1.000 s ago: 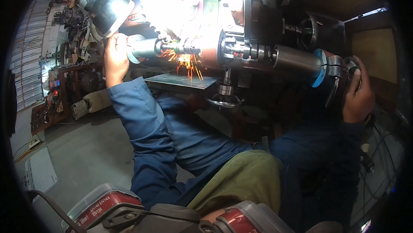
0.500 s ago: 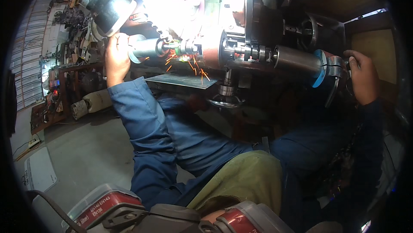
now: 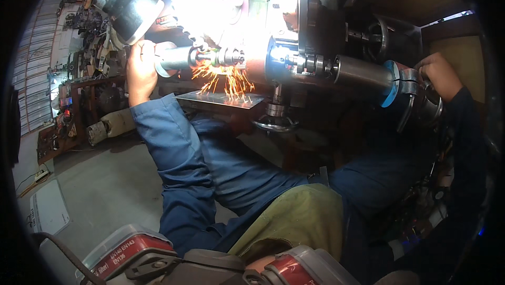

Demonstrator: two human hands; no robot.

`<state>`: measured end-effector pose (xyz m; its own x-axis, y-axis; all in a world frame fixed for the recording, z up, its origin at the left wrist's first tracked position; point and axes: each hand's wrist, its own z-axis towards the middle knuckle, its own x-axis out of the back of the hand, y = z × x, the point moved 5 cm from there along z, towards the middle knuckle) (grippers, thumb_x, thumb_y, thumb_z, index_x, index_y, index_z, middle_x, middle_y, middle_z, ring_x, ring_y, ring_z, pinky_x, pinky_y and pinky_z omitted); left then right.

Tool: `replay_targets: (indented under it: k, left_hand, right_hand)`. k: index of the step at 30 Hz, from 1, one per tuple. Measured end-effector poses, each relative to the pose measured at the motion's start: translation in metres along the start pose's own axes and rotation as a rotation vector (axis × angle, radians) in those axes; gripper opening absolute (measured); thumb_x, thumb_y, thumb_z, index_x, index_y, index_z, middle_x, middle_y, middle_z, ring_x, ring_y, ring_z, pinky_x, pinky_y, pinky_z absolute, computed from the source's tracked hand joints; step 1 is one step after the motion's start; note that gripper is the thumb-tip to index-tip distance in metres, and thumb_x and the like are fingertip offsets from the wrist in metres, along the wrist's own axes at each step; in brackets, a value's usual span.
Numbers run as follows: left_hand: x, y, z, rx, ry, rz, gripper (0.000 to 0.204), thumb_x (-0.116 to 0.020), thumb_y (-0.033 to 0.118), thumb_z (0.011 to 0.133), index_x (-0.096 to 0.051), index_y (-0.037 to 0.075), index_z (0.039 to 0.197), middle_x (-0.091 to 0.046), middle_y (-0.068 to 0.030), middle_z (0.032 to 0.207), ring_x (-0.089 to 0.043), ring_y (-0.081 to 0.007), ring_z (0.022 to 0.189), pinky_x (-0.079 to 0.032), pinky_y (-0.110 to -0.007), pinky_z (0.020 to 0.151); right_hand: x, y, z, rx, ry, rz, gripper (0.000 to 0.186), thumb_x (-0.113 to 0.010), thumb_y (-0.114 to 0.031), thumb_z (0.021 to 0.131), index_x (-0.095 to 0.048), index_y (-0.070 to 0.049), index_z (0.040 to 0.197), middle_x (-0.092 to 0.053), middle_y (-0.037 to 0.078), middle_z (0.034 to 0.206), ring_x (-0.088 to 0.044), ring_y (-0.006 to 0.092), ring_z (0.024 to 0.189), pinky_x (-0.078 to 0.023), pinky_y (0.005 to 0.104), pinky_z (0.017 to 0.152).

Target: The person uses a specialized grinding machine to resurface a camshaft, manually turning handwheels to control the feed and contact between the grinding wheel and the camshaft lobes while sparks are visible.

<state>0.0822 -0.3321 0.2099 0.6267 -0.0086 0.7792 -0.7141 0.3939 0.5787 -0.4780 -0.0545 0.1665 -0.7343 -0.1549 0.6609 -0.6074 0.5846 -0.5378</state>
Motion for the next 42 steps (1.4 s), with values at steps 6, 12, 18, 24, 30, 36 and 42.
replay_targets:
  k: [6, 12, 18, 24, 30, 36, 42]
  left_hand:
    - [-0.016, -0.005, 0.007, 0.002, -0.003, -0.032, 0.026, -0.051, 0.024, 0.098, -0.061, 0.000, 0.096, -0.064, -0.0094, 0.085, -0.060, -0.0177, 0.080, -0.048, -0.033, 0.075]
    - [-0.001, -0.004, 0.000, 0.000, 0.012, -0.007, 0.023, -0.051, 0.022, 0.098, -0.059, 0.001, 0.099, -0.065, -0.0136, 0.087, -0.062, -0.0235, 0.080, -0.048, -0.036, 0.075]
    - [-0.002, -0.010, 0.001, -0.009, 0.018, -0.043, 0.022, -0.051, 0.022, 0.099, -0.058, 0.001, 0.100, -0.066, -0.0156, 0.087, -0.064, -0.0267, 0.080, -0.049, -0.038, 0.074]
    - [-0.005, -0.010, 0.002, 0.003, 0.000, -0.061, 0.024, -0.051, 0.022, 0.099, -0.059, -0.001, 0.101, -0.067, -0.0158, 0.087, -0.064, -0.0256, 0.078, -0.049, -0.037, 0.073]
    - [-0.004, -0.004, 0.001, 0.019, -0.011, -0.023, 0.024, -0.050, 0.022, 0.100, -0.059, 0.000, 0.097, -0.067, -0.0081, 0.089, -0.061, -0.0147, 0.082, -0.049, -0.030, 0.077]
    - [-0.006, -0.005, 0.003, -0.031, -0.004, -0.071, 0.023, -0.050, 0.021, 0.100, -0.059, 0.000, 0.102, -0.067, -0.0140, 0.089, -0.063, -0.0227, 0.080, -0.049, -0.035, 0.074]
    - [-0.003, 0.004, 0.001, 0.010, -0.003, -0.066, 0.021, -0.051, 0.019, 0.099, -0.060, 0.000, 0.096, -0.065, -0.0085, 0.086, -0.060, -0.0156, 0.080, -0.048, -0.031, 0.075]
  right_hand:
    - [0.011, 0.024, 0.021, 0.610, -0.212, -0.694, 0.018, -0.062, -0.013, 0.076, -0.071, 0.003, 0.077, -0.068, 0.020, 0.079, -0.067, 0.0320, 0.074, -0.053, 0.0371, 0.070]
    - [-0.009, 0.005, 0.043, 0.530, -0.344, -0.553, 0.018, -0.062, -0.016, 0.079, -0.072, -0.001, 0.080, -0.068, 0.020, 0.082, -0.067, 0.0321, 0.076, -0.053, 0.0392, 0.069]
    - [0.000, -0.001, 0.022, -0.073, -0.141, -0.079, 0.032, -0.060, -0.026, 0.088, -0.069, 0.005, 0.091, -0.067, 0.014, 0.083, -0.066, 0.0238, 0.078, -0.050, 0.0341, 0.070]
    - [0.001, 0.005, -0.042, 0.116, 0.558, -0.151, 0.032, -0.050, -0.023, 0.097, -0.066, 0.004, 0.105, -0.067, 0.016, 0.099, -0.064, 0.0267, 0.100, -0.047, 0.0333, 0.088]
    - [-0.024, -0.033, -0.084, 0.169, 0.700, -0.127, 0.032, -0.045, -0.017, 0.099, -0.063, 0.002, 0.117, -0.067, 0.018, 0.114, -0.062, 0.0268, 0.109, -0.045, 0.0345, 0.095]
    - [0.008, 0.018, -0.025, 0.134, 0.302, -0.037, 0.026, -0.050, -0.012, 0.093, -0.067, 0.002, 0.106, -0.067, 0.019, 0.104, -0.063, 0.0277, 0.101, -0.045, 0.0365, 0.091]
    - [0.002, 0.001, 0.027, 0.182, -0.263, -0.430, 0.020, -0.057, -0.013, 0.080, -0.069, 0.000, 0.089, -0.069, 0.019, 0.092, -0.067, 0.0308, 0.091, -0.051, 0.0370, 0.077]
